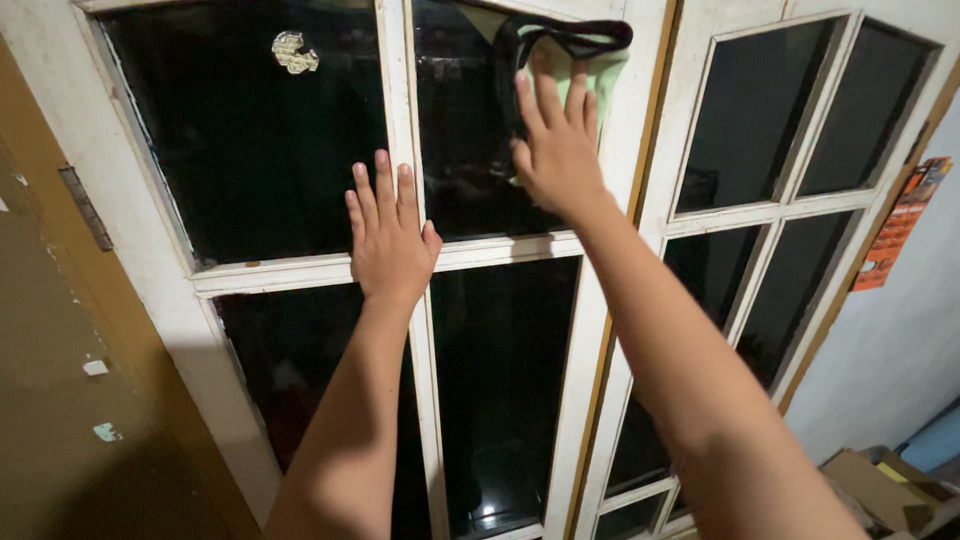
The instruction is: The person cleans a multi-pane window using a green cloth and a spray bottle. They wipe the glass panes and frames, then spray the window with a cleaning solution and continue wiping the surface.
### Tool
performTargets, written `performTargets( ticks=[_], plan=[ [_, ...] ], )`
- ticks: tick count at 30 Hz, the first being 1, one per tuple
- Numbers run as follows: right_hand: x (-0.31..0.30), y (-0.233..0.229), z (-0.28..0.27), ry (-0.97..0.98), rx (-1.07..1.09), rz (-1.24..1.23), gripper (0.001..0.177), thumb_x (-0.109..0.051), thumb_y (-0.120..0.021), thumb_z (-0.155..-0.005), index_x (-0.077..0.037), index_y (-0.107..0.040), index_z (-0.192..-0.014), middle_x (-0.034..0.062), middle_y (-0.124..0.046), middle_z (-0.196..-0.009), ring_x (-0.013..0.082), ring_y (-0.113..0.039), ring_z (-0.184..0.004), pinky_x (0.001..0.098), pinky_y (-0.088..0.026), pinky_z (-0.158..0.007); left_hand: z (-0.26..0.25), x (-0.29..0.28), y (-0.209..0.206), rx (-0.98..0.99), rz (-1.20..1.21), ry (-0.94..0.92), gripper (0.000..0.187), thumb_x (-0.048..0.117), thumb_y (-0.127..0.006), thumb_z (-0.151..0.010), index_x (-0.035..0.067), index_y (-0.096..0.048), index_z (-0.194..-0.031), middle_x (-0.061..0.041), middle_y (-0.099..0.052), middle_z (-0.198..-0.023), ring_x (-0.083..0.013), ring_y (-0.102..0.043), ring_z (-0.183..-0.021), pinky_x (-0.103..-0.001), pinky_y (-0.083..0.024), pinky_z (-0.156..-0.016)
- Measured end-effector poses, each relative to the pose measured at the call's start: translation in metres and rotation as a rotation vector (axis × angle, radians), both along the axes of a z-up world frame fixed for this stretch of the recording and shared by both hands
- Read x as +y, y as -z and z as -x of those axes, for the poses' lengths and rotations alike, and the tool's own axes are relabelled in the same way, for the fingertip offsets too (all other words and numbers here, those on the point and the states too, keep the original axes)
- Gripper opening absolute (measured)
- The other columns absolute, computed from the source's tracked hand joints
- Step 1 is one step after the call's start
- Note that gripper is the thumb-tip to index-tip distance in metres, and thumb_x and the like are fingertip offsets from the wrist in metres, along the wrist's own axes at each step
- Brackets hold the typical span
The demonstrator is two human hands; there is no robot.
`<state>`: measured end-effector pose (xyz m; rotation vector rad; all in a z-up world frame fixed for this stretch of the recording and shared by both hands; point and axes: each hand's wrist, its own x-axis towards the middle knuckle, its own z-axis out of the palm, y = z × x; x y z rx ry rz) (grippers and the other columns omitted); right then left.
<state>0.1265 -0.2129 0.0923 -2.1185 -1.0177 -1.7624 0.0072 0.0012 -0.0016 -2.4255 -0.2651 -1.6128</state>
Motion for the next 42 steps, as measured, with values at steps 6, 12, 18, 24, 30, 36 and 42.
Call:
performTargets(
  ticks=[6, 12, 18, 24, 30, 36, 42],
  plan=[
    [-0.006, 0.080, 0.020, -0.044, 0.146, 0.123, 0.078, -0.034, -0.061, -0.095, -0.011, -0.028, -0.162, 0.0230, -0.033, -0.158, 0.0595, -0.021, -0.145, 0.0654, -0.017, -0.121, 0.006, -0.001, 0.003, -0.046, 0.014, 0.092, 0.089, 0.030, -0.067, -0.093, 0.004, -0.025, -0.167, -0.019, -0.008, -0.174, -0.0435, -0.007, -0.159, -0.053, -0.011, -0.129],
    [-0.021, 0.063, 0.010, 0.030, 0.126, 0.147, 0.078, -0.032, -0.061, -0.094, -0.010, -0.029, -0.162, 0.0242, -0.034, -0.156, 0.0601, -0.026, -0.140, 0.0650, -0.019, -0.120, 0.006, -0.001, 0.003, -0.068, -0.029, 0.051, 0.087, 0.030, -0.067, -0.094, 0.003, -0.027, -0.167, -0.020, -0.011, -0.174, -0.0436, -0.009, -0.159, -0.053, -0.012, -0.130],
    [-0.012, 0.008, 0.005, -0.033, 0.054, 0.007, 0.073, -0.030, -0.060, -0.102, -0.008, -0.028, -0.165, 0.0222, -0.030, -0.163, 0.0609, -0.023, -0.145, 0.0654, -0.017, -0.123, 0.004, 0.000, 0.001, -0.038, -0.013, 0.036, 0.087, 0.031, -0.067, -0.092, 0.003, -0.027, -0.165, -0.020, -0.011, -0.173, -0.0439, -0.009, -0.158, -0.054, -0.012, -0.129],
    [-0.013, 0.044, 0.011, -0.037, 0.106, 0.174, 0.078, -0.030, -0.062, -0.093, -0.014, -0.030, -0.162, 0.0192, -0.028, -0.163, 0.0606, -0.018, -0.146, 0.0640, -0.015, -0.121, 0.002, -0.001, -0.001, -0.035, 0.017, 0.059, 0.088, 0.032, -0.068, -0.089, 0.004, -0.029, -0.163, -0.020, -0.012, -0.171, -0.0439, -0.010, -0.156, -0.054, -0.012, -0.127],
    [-0.032, 0.048, 0.015, 0.022, 0.182, 0.236, 0.076, -0.029, -0.060, -0.092, -0.019, -0.032, -0.163, 0.0175, -0.033, -0.159, 0.0545, -0.022, -0.147, 0.0621, -0.017, -0.124, 0.004, 0.001, -0.001, -0.056, 0.011, 0.081, 0.088, 0.032, -0.068, -0.089, 0.006, -0.030, -0.163, -0.019, -0.012, -0.172, -0.0435, -0.011, -0.157, -0.054, -0.012, -0.128],
    [0.010, -0.004, 0.018, -0.104, 0.035, 0.000, 0.073, -0.029, -0.058, -0.097, -0.012, -0.033, -0.163, 0.0215, -0.032, -0.164, 0.0590, -0.016, -0.148, 0.0643, -0.014, -0.121, 0.002, 0.002, 0.000, -0.056, 0.020, 0.083, 0.089, 0.032, -0.067, -0.088, 0.005, -0.027, -0.163, -0.019, -0.011, -0.172, -0.0428, -0.011, -0.157, -0.054, -0.012, -0.127],
    [0.041, 0.019, 0.032, -0.098, 0.014, 0.146, 0.074, -0.033, -0.059, -0.093, -0.016, -0.035, -0.161, 0.0181, -0.035, -0.160, 0.0589, -0.018, -0.149, 0.0634, -0.012, -0.123, 0.001, 0.003, 0.002, -0.077, 0.005, 0.105, 0.088, 0.031, -0.067, -0.089, 0.007, -0.026, -0.164, -0.017, -0.011, -0.172, -0.0422, -0.010, -0.158, -0.054, -0.012, -0.128]
  ],
)
